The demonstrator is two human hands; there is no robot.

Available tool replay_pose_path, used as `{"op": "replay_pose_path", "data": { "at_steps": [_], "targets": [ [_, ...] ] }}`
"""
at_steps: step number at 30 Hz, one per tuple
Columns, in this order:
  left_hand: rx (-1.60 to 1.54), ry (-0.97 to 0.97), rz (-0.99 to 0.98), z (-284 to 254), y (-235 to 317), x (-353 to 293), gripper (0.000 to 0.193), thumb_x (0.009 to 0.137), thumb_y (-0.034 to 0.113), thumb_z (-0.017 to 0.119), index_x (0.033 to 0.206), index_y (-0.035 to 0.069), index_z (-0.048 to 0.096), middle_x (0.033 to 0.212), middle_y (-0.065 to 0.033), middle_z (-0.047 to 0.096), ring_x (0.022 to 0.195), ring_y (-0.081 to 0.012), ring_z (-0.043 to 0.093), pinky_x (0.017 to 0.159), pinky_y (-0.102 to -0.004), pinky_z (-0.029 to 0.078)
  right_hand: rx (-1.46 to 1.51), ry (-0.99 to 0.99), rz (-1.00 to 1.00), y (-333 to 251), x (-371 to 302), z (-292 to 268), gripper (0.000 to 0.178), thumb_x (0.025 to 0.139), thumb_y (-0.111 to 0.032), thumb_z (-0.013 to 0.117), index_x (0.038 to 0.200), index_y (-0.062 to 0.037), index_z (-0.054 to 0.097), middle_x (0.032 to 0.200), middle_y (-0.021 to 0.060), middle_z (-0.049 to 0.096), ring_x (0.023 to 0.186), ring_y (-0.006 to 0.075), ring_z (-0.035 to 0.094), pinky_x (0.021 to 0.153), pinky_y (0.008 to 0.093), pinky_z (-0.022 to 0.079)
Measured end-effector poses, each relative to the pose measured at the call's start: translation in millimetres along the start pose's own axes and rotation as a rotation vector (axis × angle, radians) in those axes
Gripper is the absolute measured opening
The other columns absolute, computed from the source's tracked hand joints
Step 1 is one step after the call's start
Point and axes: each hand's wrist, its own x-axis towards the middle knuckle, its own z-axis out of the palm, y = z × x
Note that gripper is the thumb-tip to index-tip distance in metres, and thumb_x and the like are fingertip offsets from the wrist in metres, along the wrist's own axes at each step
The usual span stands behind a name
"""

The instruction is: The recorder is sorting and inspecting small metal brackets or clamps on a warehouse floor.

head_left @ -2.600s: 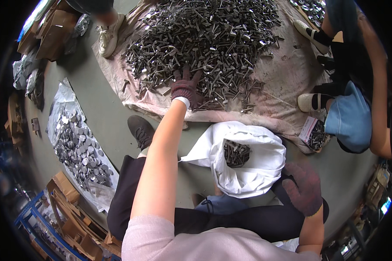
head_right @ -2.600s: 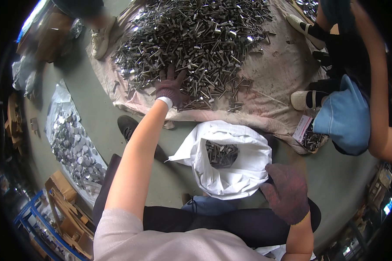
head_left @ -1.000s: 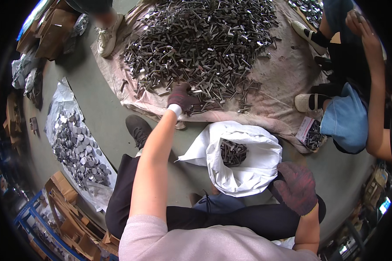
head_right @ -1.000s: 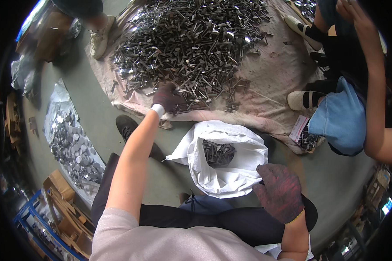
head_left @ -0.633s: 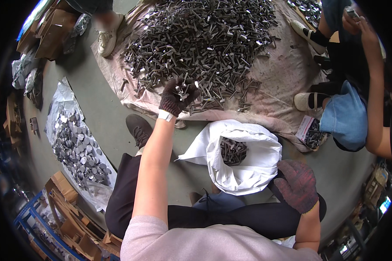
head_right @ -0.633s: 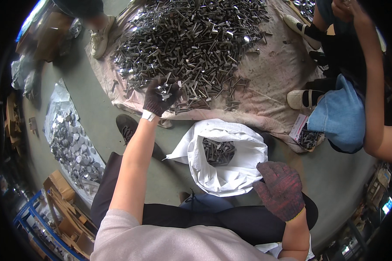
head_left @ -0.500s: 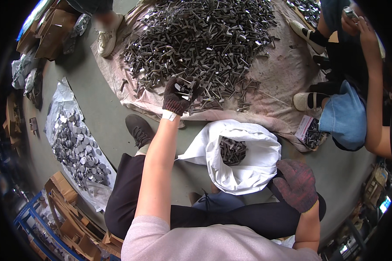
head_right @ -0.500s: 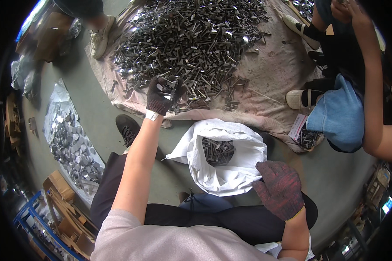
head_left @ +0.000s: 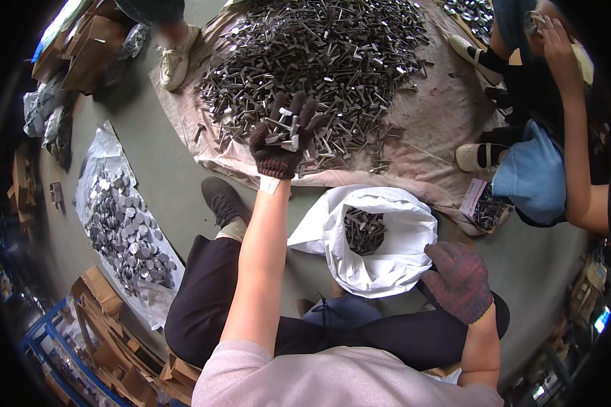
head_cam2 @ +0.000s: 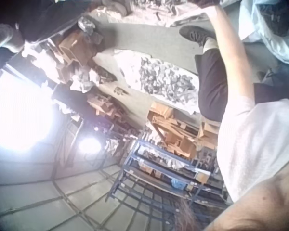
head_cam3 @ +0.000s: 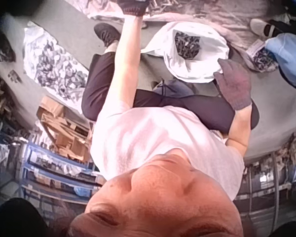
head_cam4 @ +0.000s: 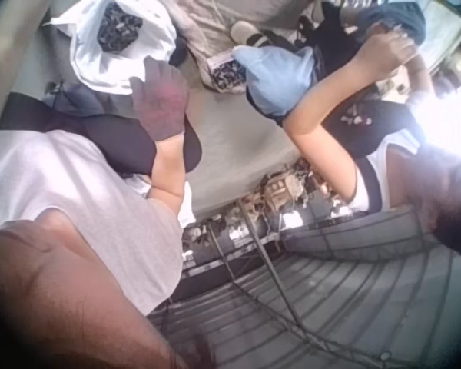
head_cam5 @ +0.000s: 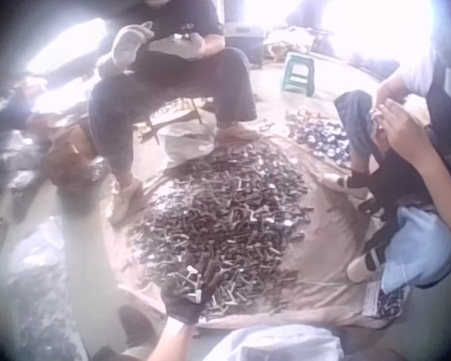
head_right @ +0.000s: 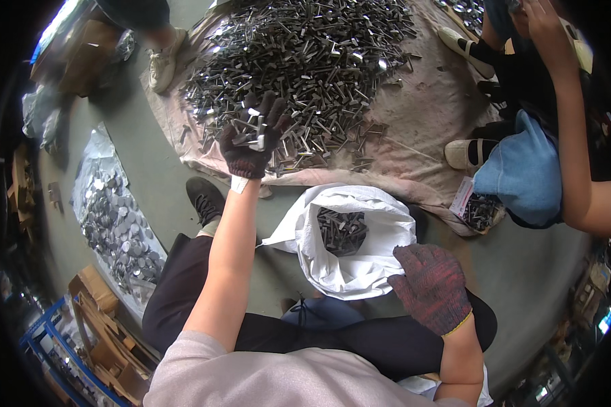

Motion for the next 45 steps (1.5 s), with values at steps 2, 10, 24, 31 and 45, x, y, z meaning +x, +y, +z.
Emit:
{"op": "replay_pose_path", "data": {
  "at_steps": [2,10,24,31,45],
  "targets": [
    [0.035,0.048,0.01,8.0,2.3,-1.7,0.073,0.082,0.035,0.072,0.144,0.006,0.047,0.153,-0.0236,0.04,0.143,-0.0454,0.034,0.119,-0.0669,0.016,-0.011,0.01,-0.024,-1.4,1.8,0.0,0.04,0.077,-0.02,0.076,0.112,-0.0051,0.064,0.104,0.0151,0.065,0.096,0.0354,0.063,0.082,0.0467,0.051],
    [-0.115,0.042,-0.107,30.4,3.8,-12.0,0.053,0.092,0.047,0.06,0.135,0.016,0.059,0.146,-0.0164,0.05,0.134,-0.0382,0.048,0.111,-0.0597,0.036,-0.027,0.021,-0.048,-8.2,-0.6,0.8,0.04,0.079,-0.021,0.074,0.114,-0.0058,0.063,0.1,0.0141,0.066,0.094,0.0346,0.063,0.081,0.0463,0.051],
    [-0.316,0.234,-0.111,146.3,-76.2,-127.6,0.041,0.098,0.039,0.057,0.129,0.014,0.062,0.13,-0.0159,0.064,0.115,-0.0345,0.063,0.106,-0.0597,0.043,0.556,0.303,-0.015,-65.2,-1.2,33.4,0.042,0.083,-0.009,0.073,0.121,0.0022,0.063,0.098,0.0146,0.068,0.089,0.0237,0.067,0.081,0.0345,0.054],
    [-0.123,0.204,-0.06,171.9,-96.7,-203.9,0.039,0.101,0.033,0.056,0.138,0.018,0.055,0.139,-0.0106,0.056,0.119,-0.0284,0.06,0.101,-0.0478,0.051,0.401,0.618,-0.291,-110.6,-1.8,73.0,0.029,0.074,-0.013,0.079,0.099,-0.0049,0.067,0.092,0.0138,0.067,0.087,0.034,0.065,0.078,0.0436,0.051],
    [0.455,0.404,0.032,181.9,-119.0,-262.0,0.046,0.102,0.034,0.054,0.142,0.012,0.044,0.138,-0.0121,0.055,0.122,-0.0291,0.056,0.102,-0.0484,0.047,0.428,0.619,-0.071,-134.7,-45.4,114.0,0.021,0.088,-0.012,0.069,0.103,0.0022,0.069,0.088,0.0172,0.069,0.079,0.0279,0.069,0.073,0.0355,0.053]
  ]
}}
